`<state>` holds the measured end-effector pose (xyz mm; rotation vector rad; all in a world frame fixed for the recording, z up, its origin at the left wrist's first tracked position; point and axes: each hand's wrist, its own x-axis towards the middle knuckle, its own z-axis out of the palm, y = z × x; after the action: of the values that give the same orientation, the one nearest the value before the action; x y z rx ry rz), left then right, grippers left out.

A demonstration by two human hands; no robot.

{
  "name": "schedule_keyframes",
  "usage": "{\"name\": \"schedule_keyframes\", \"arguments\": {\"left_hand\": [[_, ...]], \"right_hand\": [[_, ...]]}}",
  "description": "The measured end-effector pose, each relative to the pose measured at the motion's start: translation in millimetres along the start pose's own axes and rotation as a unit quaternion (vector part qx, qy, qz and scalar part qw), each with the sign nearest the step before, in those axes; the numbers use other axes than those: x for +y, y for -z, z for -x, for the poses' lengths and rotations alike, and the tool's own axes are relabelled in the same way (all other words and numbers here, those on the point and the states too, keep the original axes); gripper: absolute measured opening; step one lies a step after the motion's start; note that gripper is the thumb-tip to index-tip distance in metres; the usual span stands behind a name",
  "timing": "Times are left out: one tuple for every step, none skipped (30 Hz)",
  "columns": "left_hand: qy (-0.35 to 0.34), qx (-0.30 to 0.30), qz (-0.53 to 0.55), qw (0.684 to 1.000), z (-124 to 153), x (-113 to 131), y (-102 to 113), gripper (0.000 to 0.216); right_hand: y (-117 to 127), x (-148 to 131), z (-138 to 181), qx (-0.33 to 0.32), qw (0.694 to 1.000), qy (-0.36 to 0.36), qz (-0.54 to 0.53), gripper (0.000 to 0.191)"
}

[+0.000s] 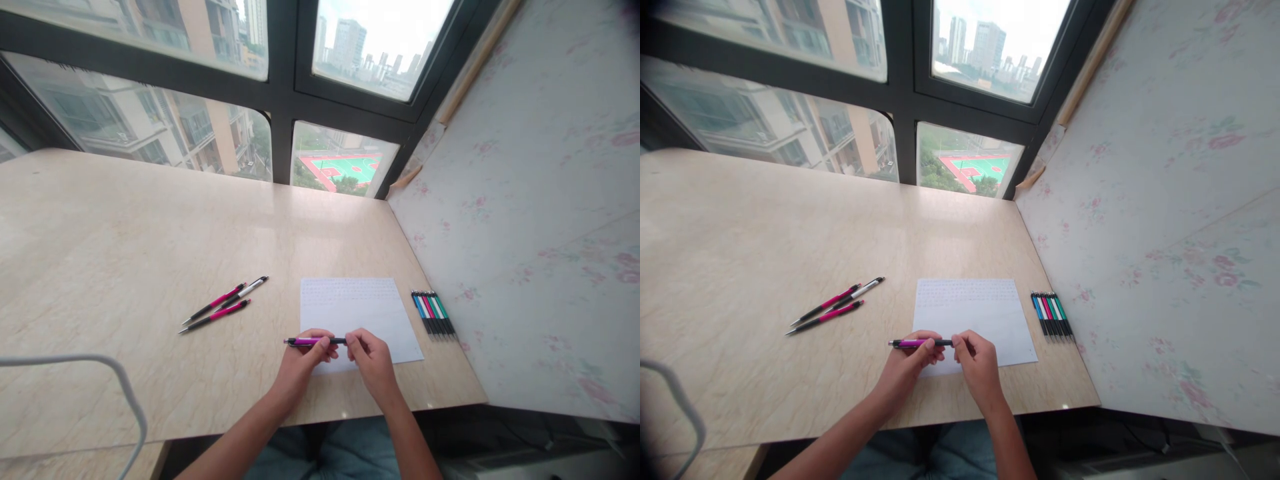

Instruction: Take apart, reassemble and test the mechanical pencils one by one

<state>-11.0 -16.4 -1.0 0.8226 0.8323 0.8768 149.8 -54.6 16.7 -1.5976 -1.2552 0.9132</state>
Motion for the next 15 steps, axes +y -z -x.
{"name": "schedule_keyframes", "arguments": {"left_hand": [[0.003,0.0,0.002,1.0,0.2,0.6,-0.2,0.028],[0.004,-0.003,0.002,1.0,0.4,1.2,-0.3,0.028],[0.004,-0.007,0.001,1.0,0.4,1.8,-0.3,0.028],[0.002,-0.009,-0.002,1.0,0.4,2.3,-0.4,0.027],[0.0,-0.01,-0.004,1.0,0.3,2.6,-0.3,0.027],[-0.003,-0.008,-0.005,1.0,0.2,2.8,-0.3,0.027],[-0.006,-0.003,-0.006,1.0,0.1,2.8,-0.2,0.027],[-0.007,0.002,-0.004,1.0,0.0,2.7,-0.1,0.027],[-0.008,0.006,0.0,1.0,-0.1,2.5,-0.1,0.027],[-0.007,0.007,0.005,1.0,-0.2,2.3,-0.2,0.027],[-0.006,0.008,0.011,1.0,-0.2,2.2,-0.4,0.027],[-0.004,0.007,0.017,1.0,-0.2,2.2,-0.7,0.026],[-0.002,0.005,0.022,1.0,-0.1,2.5,-1.1,0.026],[-0.001,0.002,0.025,1.0,-0.1,2.9,-1.5,0.026],[0.0,0.001,0.027,1.0,0.0,3.5,-1.9,0.026]], "right_hand": [[0.7,1.0,0.1,-0.001,1.0,0.001,0.002,0.04],[1.0,2.1,0.2,-0.003,1.0,0.001,0.001,0.04],[1.1,3.3,0.2,-0.004,1.0,0.0,-0.001,0.039],[0.9,4.7,0.2,-0.005,1.0,-0.002,-0.007,0.038],[0.5,6.0,0.1,-0.004,1.0,-0.005,-0.017,0.035],[-0.1,7.2,0.0,-0.004,1.0,-0.008,-0.03,0.033],[-0.6,8.2,-0.1,-0.002,0.999,-0.013,-0.046,0.03],[-1.2,9.0,-0.2,-0.001,0.998,-0.017,-0.063,0.028],[-1.6,9.3,-0.2,0.001,0.997,-0.02,-0.079,0.026],[-1.9,9.3,0.0,0.004,0.996,-0.022,-0.092,0.025],[-1.9,8.7,0.2,0.005,0.995,-0.024,-0.101,0.024],[-1.7,7.7,0.5,0.006,0.994,-0.025,-0.106,0.024],[-1.3,6.3,0.8,0.005,0.994,-0.027,-0.107,0.023],[-0.8,4.6,1.2,0.003,0.994,-0.029,-0.107,0.022],[-0.1,2.9,1.7,0.001,0.994,-0.031,-0.107,0.022]]}}
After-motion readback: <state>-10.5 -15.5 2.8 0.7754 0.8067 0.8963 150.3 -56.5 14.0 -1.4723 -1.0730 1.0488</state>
